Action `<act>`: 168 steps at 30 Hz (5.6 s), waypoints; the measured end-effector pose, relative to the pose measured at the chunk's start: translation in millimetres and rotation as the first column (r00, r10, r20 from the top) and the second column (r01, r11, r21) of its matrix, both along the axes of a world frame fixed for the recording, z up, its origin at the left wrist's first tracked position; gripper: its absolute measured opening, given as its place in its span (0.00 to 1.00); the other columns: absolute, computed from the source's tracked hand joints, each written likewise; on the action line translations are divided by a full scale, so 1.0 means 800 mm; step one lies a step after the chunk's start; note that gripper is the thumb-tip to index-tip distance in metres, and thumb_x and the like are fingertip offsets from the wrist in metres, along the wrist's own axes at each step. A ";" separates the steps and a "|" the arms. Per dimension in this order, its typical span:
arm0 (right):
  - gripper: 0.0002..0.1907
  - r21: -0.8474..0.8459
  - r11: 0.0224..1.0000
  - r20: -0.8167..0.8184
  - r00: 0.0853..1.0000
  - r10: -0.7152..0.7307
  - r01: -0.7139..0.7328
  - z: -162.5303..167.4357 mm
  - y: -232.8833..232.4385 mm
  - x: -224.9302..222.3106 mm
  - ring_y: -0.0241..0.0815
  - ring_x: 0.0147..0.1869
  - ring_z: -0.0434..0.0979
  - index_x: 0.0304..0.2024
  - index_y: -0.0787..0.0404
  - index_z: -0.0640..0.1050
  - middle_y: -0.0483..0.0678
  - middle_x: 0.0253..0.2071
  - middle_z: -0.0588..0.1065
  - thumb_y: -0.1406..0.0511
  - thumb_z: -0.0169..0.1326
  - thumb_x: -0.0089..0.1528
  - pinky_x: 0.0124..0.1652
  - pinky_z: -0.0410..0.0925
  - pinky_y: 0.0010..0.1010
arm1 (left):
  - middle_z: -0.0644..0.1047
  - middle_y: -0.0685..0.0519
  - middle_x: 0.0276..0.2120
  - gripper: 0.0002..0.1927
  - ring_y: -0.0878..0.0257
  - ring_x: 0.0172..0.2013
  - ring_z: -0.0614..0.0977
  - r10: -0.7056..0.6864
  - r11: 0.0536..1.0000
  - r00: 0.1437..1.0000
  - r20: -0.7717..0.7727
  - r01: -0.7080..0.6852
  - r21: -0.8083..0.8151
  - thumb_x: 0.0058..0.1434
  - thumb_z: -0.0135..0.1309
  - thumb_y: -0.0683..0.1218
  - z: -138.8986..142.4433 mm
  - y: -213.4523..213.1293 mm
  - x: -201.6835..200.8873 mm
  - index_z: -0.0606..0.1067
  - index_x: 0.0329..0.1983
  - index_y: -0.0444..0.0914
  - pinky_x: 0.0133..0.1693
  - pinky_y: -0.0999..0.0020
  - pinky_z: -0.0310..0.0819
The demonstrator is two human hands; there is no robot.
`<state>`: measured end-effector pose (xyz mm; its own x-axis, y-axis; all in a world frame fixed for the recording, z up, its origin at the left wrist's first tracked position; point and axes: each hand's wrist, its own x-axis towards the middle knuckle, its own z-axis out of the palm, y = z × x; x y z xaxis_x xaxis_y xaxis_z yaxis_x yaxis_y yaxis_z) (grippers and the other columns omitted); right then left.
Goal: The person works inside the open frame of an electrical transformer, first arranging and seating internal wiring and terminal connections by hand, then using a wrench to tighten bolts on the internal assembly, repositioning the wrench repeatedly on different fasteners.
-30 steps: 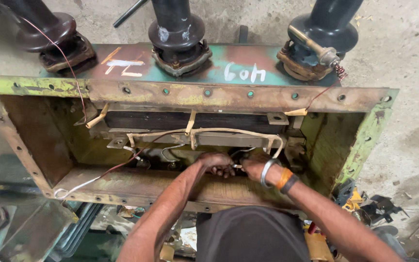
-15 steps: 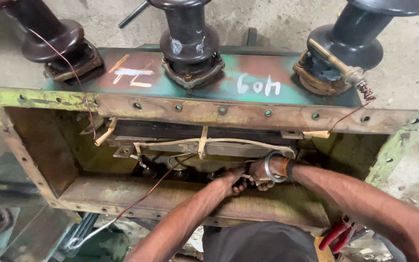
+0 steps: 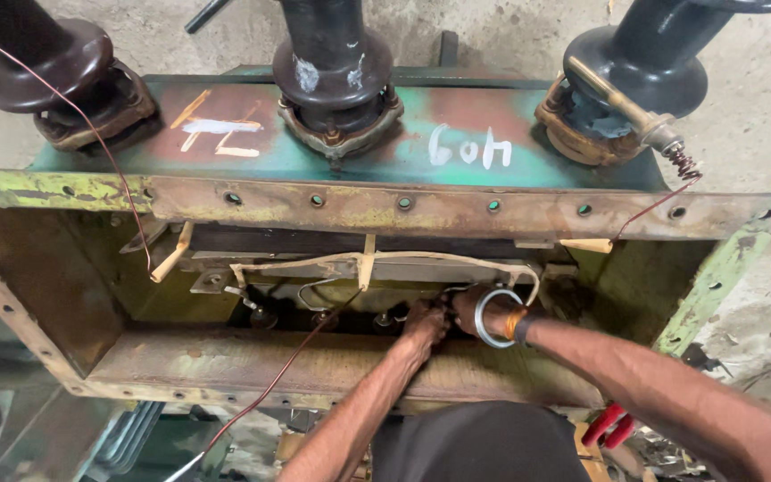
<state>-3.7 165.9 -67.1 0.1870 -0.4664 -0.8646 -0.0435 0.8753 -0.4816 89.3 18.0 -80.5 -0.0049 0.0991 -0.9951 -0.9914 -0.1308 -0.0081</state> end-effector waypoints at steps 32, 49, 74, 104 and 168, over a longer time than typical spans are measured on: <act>0.06 -0.176 0.984 -0.621 0.778 -0.091 -0.025 0.033 0.022 0.074 0.47 0.23 0.75 0.26 0.56 0.76 0.46 0.17 0.72 0.63 0.53 0.57 0.28 0.66 0.43 | 0.71 0.50 0.67 0.21 0.41 0.53 0.79 -0.760 0.217 -0.040 -0.648 0.926 -0.311 0.64 0.46 0.42 0.090 -0.082 -0.119 0.73 0.61 0.45 0.51 0.49 0.76; 0.12 0.135 0.990 -0.363 0.932 0.003 0.050 0.034 -0.025 0.049 0.58 0.43 0.82 0.36 0.60 0.79 0.58 0.34 0.80 0.58 0.55 0.58 0.44 0.72 0.48 | 0.81 0.40 0.40 0.17 0.41 0.45 0.82 -0.799 0.280 0.106 -0.591 0.937 -0.210 0.54 0.55 0.41 0.052 -0.093 -0.097 0.81 0.48 0.44 0.49 0.46 0.75; 0.16 -0.250 0.963 -0.289 0.957 0.022 -0.098 0.078 0.099 -0.036 0.50 0.53 0.75 0.42 0.53 0.78 0.49 0.39 0.77 0.64 0.58 0.50 0.59 0.61 0.45 | 0.76 0.34 0.40 0.25 0.40 0.42 0.81 -0.839 0.288 0.299 -0.454 0.953 0.095 0.71 0.40 0.56 0.000 -0.020 -0.099 0.76 0.36 0.30 0.42 0.42 0.73; 0.12 -0.278 0.955 -0.329 0.923 -0.199 0.106 0.013 0.126 0.050 0.58 0.37 0.75 0.28 0.56 0.78 0.55 0.25 0.75 0.60 0.57 0.43 0.43 0.65 0.50 | 0.82 0.43 0.37 0.17 0.50 0.40 0.85 -0.823 0.007 -0.053 -0.566 0.995 -0.103 0.68 0.41 0.48 -0.020 -0.007 -0.062 0.80 0.34 0.36 0.43 0.50 0.77; 0.25 -0.268 0.958 -0.896 0.340 -0.286 0.100 0.056 0.014 -0.031 0.52 0.52 0.71 0.56 0.51 0.78 0.49 0.55 0.73 0.61 0.53 0.54 0.51 0.63 0.50 | 0.81 0.37 0.31 0.19 0.42 0.36 0.84 -0.756 0.214 -0.037 -0.654 0.930 -0.300 0.59 0.59 0.56 0.036 0.011 -0.096 0.83 0.35 0.35 0.43 0.48 0.77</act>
